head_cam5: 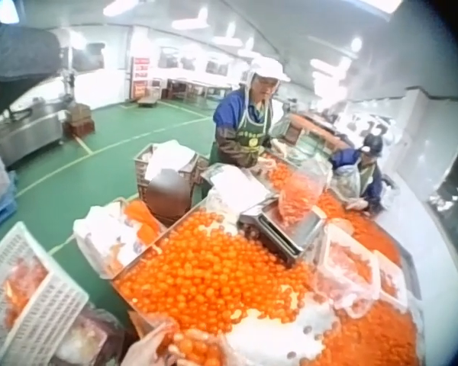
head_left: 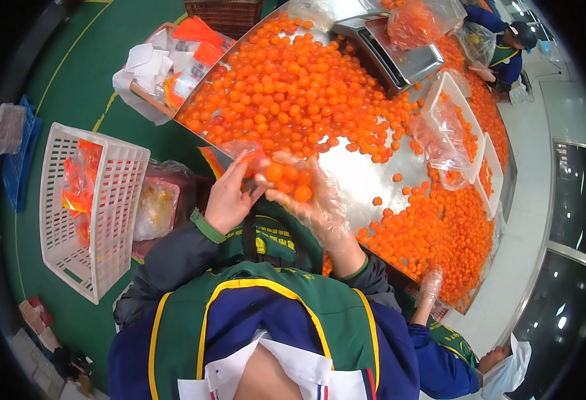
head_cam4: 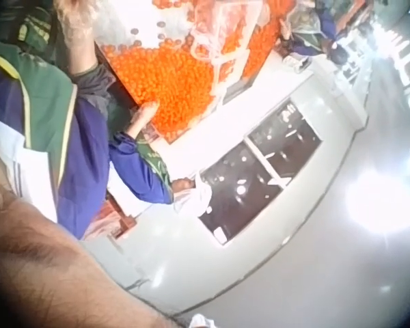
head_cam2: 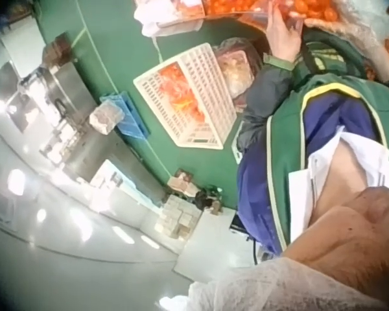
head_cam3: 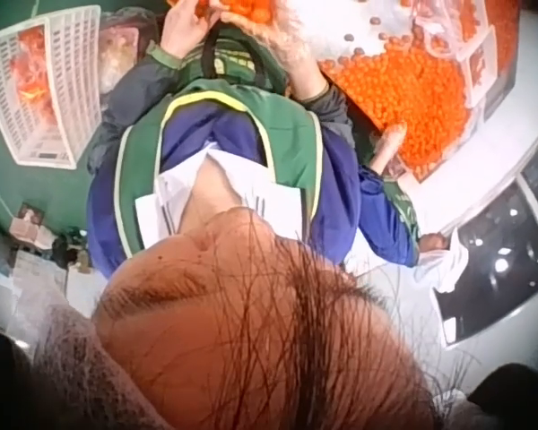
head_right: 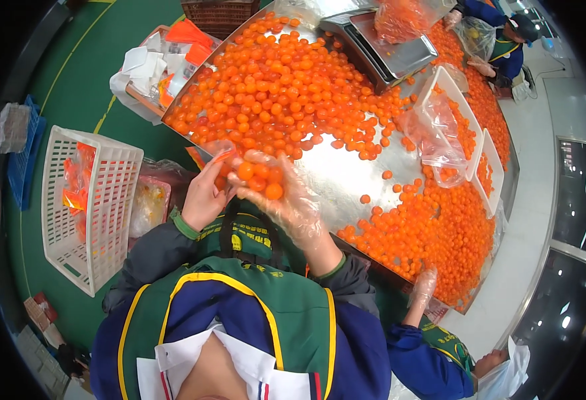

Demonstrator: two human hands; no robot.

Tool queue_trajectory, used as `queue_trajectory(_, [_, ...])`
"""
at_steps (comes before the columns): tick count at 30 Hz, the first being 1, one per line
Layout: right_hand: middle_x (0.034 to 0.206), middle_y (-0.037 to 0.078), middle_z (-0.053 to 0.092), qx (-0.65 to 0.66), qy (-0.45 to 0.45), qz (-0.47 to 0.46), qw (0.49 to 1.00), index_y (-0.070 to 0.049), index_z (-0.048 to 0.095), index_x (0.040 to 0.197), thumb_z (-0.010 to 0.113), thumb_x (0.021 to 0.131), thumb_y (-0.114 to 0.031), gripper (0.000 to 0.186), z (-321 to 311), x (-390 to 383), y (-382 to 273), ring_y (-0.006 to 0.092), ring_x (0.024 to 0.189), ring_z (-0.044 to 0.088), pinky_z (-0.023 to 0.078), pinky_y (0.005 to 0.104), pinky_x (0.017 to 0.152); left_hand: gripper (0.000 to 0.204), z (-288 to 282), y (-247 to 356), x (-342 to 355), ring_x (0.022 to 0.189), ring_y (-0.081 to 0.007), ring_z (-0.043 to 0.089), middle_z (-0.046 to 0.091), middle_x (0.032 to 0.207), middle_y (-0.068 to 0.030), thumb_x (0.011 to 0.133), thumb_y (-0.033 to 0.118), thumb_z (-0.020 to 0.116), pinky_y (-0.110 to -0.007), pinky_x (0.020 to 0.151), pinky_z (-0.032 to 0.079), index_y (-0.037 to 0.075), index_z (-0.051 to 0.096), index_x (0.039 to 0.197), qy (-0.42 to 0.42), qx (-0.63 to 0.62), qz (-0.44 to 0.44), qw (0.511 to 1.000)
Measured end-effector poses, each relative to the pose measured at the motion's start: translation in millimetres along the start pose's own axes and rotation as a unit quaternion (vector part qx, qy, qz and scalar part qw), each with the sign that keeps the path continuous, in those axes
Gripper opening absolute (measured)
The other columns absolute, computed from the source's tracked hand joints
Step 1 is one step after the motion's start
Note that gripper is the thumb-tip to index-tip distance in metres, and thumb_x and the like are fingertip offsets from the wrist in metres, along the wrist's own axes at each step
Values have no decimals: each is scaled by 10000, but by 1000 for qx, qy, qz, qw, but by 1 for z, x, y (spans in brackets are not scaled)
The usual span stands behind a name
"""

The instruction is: Packaging salted egg yolks into plastic bags on a production floor.

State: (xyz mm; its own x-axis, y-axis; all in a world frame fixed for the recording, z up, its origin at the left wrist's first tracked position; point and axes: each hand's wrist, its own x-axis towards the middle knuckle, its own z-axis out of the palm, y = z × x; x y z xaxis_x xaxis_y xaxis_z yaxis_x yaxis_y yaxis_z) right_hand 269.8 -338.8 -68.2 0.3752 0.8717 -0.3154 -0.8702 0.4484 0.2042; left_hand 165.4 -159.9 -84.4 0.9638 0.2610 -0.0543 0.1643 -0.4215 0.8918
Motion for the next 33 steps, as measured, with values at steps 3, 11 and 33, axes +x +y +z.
queue_trajectory(3, [1419, 228, 459, -227, 100, -34, 968, 50, 429, 1385, 463, 1037, -371, 547, 15, 2, 22, 425, 1293, 475, 500, 502, 1019, 748, 0, 0, -1, 1252, -384, 524, 426, 1482, -198, 675, -122, 547, -384, 934, 507, 16, 437, 1403, -7, -6, 0, 1000])
queue_trajectory(11, [1347, 159, 517, -305, 92, -59, 946, 32, 491, 1351, 572, 999, -259, 464, 21, 0, 37, 300, 1107, 588, 520, 432, 929, 718, 4, -8, -7, 1274, -396, 501, 434, 1467, -216, 685, -104, 570, -386, 968, 497, -4, 447, 1385, -20, 8, -12, 1000])
queue_trajectory(33, [1081, 197, 578, -910, 218, -297, 190, -98, 667, 975, 657, 780, -47, 202, -99, 27, -141, 367, 973, 583, 511, 437, 775, 736, -26, -14, -4, 580, -126, 627, 455, 1482, -189, 708, -145, 507, -250, 539, 507, -47, 416, 1432, -7, -70, -96, 993])
